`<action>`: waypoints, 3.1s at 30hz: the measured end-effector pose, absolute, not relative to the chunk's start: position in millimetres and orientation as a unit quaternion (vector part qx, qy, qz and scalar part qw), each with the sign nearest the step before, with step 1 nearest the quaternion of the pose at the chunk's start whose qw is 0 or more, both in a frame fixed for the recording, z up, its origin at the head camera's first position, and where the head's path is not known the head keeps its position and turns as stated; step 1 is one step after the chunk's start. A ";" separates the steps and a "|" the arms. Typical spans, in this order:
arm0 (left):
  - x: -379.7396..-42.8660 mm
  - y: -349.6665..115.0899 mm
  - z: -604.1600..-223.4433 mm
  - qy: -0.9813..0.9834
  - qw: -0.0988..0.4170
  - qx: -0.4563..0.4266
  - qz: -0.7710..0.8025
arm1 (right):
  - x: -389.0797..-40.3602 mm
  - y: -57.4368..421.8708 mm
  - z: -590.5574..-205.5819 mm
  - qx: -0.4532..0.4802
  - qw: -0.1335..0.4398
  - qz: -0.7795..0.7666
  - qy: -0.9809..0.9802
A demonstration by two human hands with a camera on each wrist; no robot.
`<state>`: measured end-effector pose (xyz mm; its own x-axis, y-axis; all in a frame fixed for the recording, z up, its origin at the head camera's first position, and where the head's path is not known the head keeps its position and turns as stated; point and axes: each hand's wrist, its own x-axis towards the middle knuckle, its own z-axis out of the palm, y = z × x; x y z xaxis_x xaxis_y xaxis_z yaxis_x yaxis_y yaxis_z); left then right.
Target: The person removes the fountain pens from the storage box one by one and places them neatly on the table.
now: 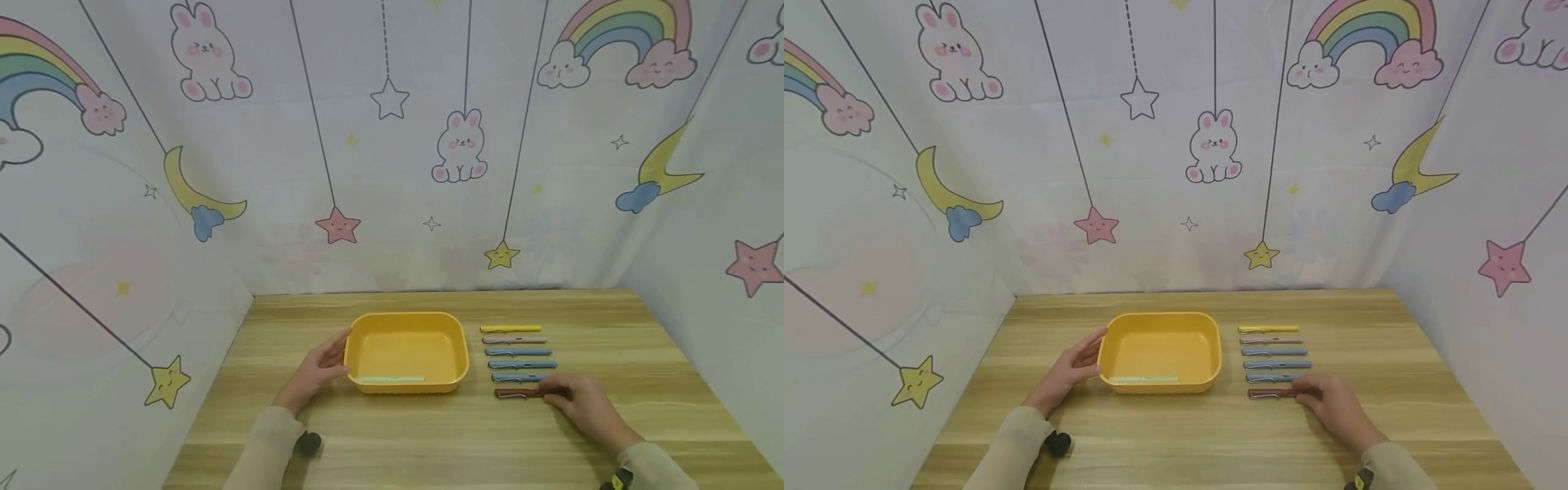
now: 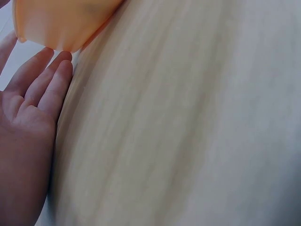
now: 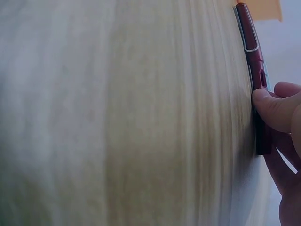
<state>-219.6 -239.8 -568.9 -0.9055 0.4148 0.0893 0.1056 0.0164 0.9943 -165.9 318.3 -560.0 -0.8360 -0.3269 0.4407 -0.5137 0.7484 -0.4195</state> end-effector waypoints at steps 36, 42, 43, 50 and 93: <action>-219.0 -239.1 -567.7 0.702 0.118 0.185 0.678 | -174.1 294.5 -527.9 0.143 0.121 0.380 -0.906; -218.8 -239.0 -567.2 0.703 0.119 0.181 0.677 | -183.0 276.9 -509.6 0.143 0.087 0.430 -0.887; -218.7 -238.7 -566.8 0.703 0.119 0.181 0.678 | -185.3 273.6 -506.6 0.144 0.082 0.440 -0.883; -217.8 -238.2 -566.3 0.704 0.118 0.176 0.678 | -202.3 247.5 -493.2 0.155 0.061 0.508 -0.845; -218.2 -239.3 -567.8 0.701 0.122 0.178 0.680 | -240.8 96.6 -505.7 0.329 -0.150 0.400 -0.842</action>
<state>-218.2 -239.3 -567.8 -0.9066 0.4161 0.0703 0.0833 0.0132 0.9964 -240.8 96.6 -505.7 -0.7393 -0.6733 0.0110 -0.4336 0.4635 -0.7728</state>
